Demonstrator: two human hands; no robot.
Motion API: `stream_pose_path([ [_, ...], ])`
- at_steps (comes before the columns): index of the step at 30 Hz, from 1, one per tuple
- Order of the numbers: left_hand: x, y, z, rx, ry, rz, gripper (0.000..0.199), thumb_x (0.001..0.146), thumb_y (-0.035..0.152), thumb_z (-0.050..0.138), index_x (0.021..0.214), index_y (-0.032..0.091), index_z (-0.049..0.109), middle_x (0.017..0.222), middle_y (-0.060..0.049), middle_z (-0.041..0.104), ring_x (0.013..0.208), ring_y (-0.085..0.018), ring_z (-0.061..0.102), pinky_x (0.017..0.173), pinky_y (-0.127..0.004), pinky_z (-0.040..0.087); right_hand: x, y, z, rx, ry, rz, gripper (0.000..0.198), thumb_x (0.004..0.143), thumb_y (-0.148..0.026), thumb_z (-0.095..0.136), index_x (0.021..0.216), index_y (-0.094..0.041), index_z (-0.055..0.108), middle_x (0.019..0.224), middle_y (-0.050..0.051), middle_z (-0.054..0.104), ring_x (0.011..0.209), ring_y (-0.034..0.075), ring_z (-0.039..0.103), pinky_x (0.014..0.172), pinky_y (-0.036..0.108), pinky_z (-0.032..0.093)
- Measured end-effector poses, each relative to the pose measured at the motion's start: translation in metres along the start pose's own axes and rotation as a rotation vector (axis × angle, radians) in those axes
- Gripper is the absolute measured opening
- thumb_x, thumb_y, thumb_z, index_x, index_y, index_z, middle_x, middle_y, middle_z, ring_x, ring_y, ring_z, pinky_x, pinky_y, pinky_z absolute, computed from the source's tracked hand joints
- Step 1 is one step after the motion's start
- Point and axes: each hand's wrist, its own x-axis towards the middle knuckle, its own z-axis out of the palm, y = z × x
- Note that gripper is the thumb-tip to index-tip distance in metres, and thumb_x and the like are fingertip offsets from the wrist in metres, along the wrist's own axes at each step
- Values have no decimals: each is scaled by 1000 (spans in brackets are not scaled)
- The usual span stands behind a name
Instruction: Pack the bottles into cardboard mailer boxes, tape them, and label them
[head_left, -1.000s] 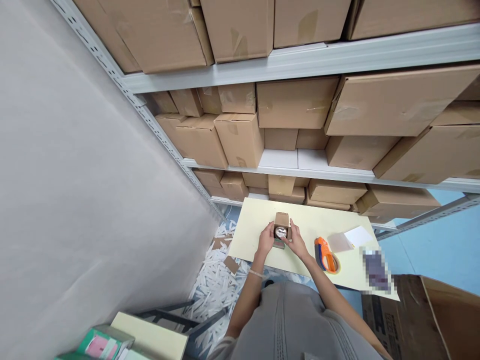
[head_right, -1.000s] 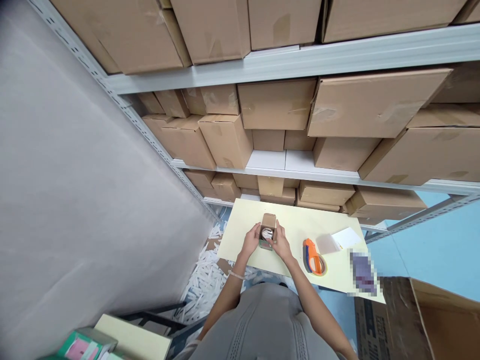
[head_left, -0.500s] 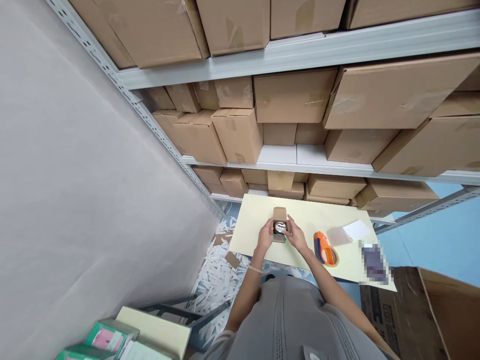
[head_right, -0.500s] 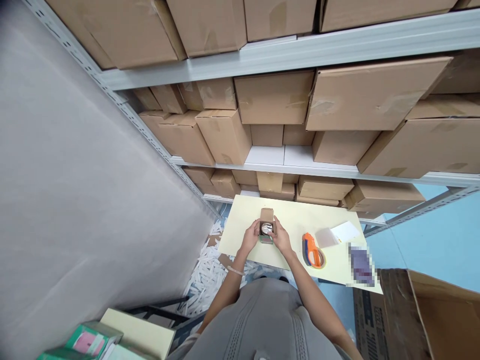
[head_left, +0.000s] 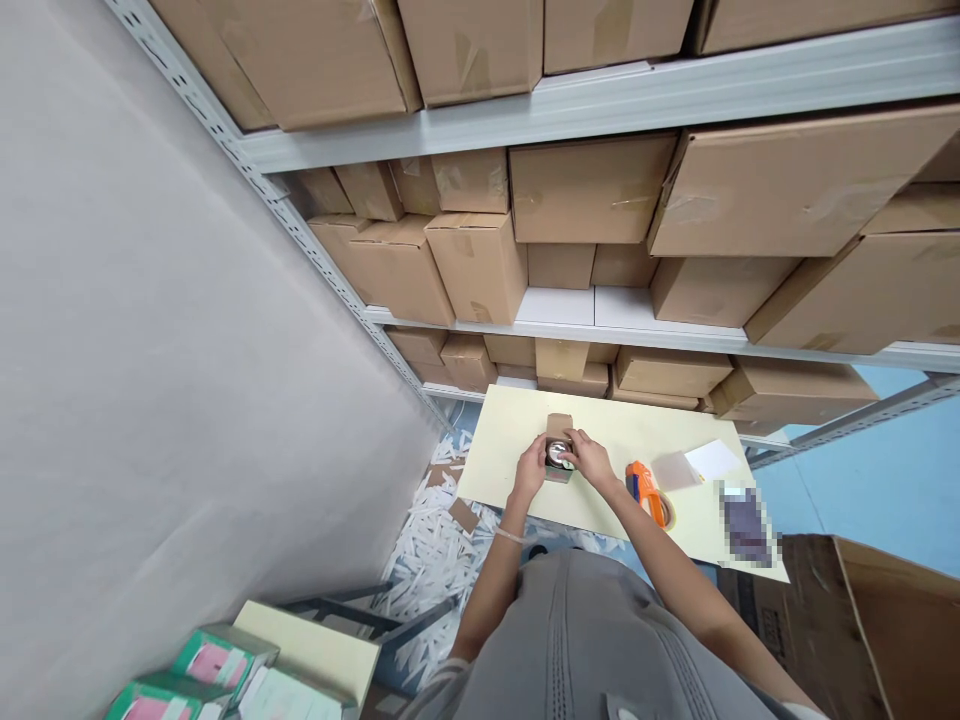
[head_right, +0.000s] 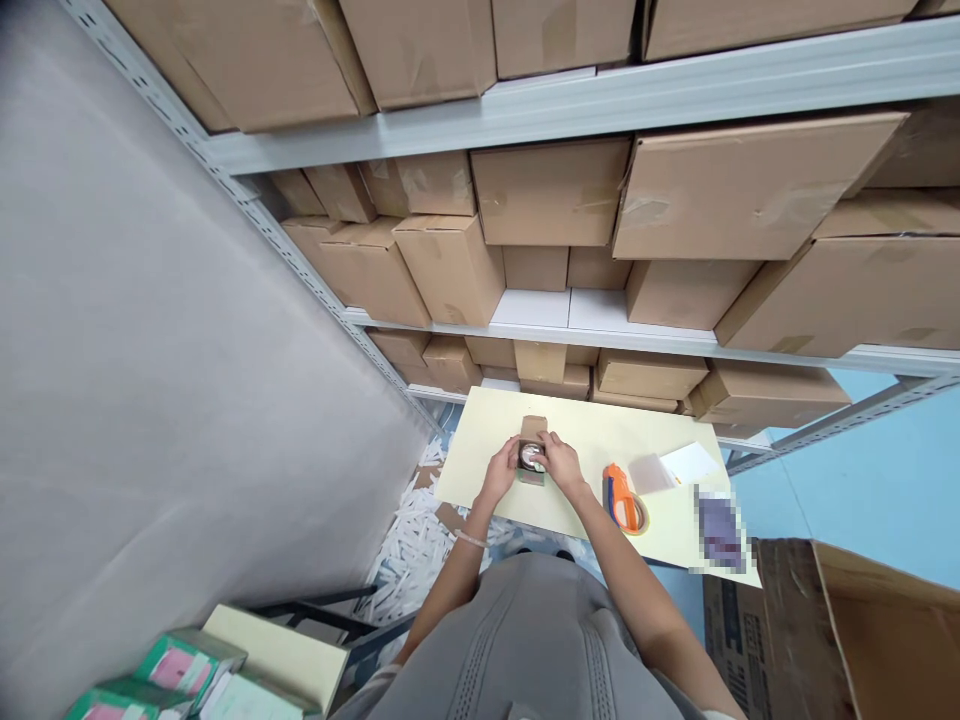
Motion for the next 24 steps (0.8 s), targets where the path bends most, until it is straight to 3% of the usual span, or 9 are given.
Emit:
stream_pose_path([
  [5,1,-2,1,3,31,-21,54,85,5,46,137,19,56,140,-6,60,129,-24,56,114,-41,42,7,4,0,202,22,48,54,80,-29,70,130,-21,53,121,12,66,107,27,65,87,34,50],
  [11,0,-4,4,-23,55,-64,53,87,9,50,138,22,55,137,-5,63,128,-23,57,114,-41,42,1,17,19,587,76,193,63,78,-37,64,135,-19,46,112,10,67,83,21,68,81,37,54],
  [17,2,-5,6,-22,69,-66,53,86,10,50,138,19,54,139,-5,61,132,-23,54,115,-41,40,-5,26,33,734,30,154,65,65,-36,68,126,-21,51,125,12,62,102,26,64,89,41,53],
  [24,4,-9,6,-3,51,-52,56,85,9,51,140,17,52,145,-10,55,135,-25,50,117,-42,37,-6,27,32,725,46,77,66,62,-37,72,123,-20,54,124,11,63,113,30,60,97,47,49],
])
